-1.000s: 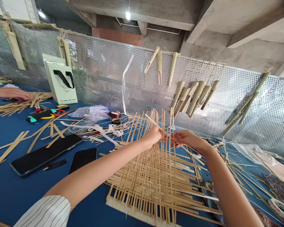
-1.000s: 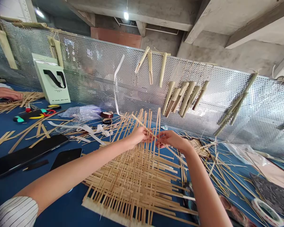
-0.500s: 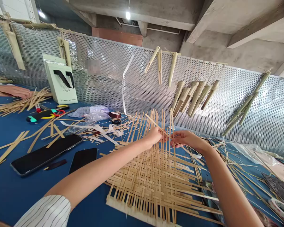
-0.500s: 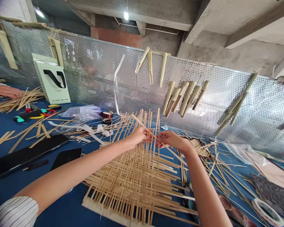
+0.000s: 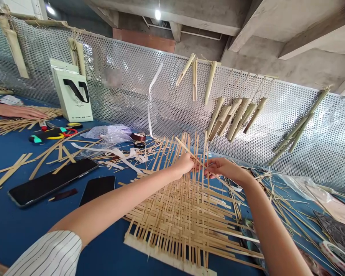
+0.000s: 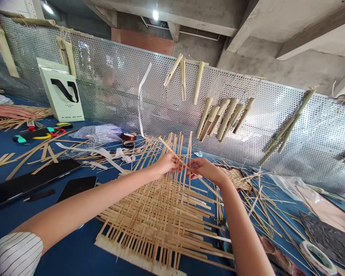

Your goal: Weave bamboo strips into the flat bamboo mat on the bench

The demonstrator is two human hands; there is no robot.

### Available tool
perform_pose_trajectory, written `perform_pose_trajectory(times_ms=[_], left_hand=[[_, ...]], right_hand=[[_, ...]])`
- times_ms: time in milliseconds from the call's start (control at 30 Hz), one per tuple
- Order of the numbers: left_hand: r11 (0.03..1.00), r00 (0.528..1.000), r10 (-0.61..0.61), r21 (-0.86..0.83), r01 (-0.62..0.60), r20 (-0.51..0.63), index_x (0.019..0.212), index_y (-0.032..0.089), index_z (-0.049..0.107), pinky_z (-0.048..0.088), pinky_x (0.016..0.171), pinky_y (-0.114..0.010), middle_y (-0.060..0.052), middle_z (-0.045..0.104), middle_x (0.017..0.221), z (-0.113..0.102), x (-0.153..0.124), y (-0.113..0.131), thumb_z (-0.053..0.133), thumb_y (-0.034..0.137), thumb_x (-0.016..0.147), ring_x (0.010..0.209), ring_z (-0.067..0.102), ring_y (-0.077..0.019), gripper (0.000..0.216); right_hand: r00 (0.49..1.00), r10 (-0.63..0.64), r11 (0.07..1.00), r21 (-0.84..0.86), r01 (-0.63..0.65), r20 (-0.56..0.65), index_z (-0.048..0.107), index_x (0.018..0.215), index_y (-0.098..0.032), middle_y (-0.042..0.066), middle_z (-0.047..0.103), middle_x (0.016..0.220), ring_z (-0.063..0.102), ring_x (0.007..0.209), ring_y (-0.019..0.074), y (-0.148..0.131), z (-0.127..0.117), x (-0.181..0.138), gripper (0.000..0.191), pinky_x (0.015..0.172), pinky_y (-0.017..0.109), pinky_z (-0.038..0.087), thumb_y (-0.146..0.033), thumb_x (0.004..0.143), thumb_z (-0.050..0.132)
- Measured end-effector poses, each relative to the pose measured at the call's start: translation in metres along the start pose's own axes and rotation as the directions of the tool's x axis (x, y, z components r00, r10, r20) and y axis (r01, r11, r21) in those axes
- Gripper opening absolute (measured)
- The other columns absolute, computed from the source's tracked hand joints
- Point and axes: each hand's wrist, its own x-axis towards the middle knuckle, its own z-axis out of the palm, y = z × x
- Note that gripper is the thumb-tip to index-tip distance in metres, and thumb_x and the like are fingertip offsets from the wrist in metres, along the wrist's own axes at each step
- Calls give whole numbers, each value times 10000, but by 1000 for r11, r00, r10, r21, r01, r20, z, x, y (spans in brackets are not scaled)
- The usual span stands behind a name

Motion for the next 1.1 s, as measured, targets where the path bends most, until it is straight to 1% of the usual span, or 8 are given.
perform_pose_trajectory(times_ms=[200,467,600,733,900,1000,1100], left_hand=[[1000,1000,0,13,0,25,693,128,509,486,675,-305,-33,570,651,-1,2,-3,405,-54,691,629,567,-120,209],[999,1000,9,34,-10,15,676,111,512,485,671,-324,-77,566,667,1,0,-4,430,-44,685,637,558,-139,176],[999,1000,-4,45,4,-5,665,115,502,485,659,-321,-64,554,645,3,-2,-2,410,-47,688,632,552,-135,188],[999,1000,2,50,-2,-6,674,116,505,479,658,-297,-58,562,660,2,-3,-4,410,-39,698,640,554,-123,183],[996,1000,17,93,-18,12,677,115,523,466,617,-269,-65,576,683,-2,-4,-6,423,-12,712,633,554,-116,165],[995,1000,8,96,-8,0,678,117,510,468,614,-274,-71,584,691,-2,-3,-8,433,-16,710,637,563,-121,157],[996,1000,-2,94,3,-10,694,115,507,470,615,-277,-75,589,694,-1,-1,-8,436,-29,704,645,573,-128,161]], right_hand=[[1000,15,1000,3,-15,-3,566,761,-182,16,648,703,615,669,143,1,1,1,67,642,269,491,-207,702,589],[1000,24,1000,1,-24,16,579,767,-184,13,650,693,606,654,141,8,1,5,93,621,268,485,-192,675,585],[1000,14,1000,-11,-14,11,598,771,-181,20,657,702,608,656,149,7,1,5,114,614,277,480,-180,658,583],[1000,2,1000,-11,-2,9,612,728,-173,20,653,646,605,612,152,8,2,7,89,572,276,472,-172,641,593],[1000,-11,1000,-8,10,-8,607,663,-173,13,643,615,596,580,145,10,3,9,22,543,268,474,-165,656,588],[1000,4,1000,-1,-4,-15,612,683,-179,12,649,640,606,606,148,9,5,8,44,562,273,488,-156,675,576],[998,49,999,-8,-49,-37,618,716,-184,14,658,670,615,627,144,6,6,6,78,594,277,501,-137,698,558]])
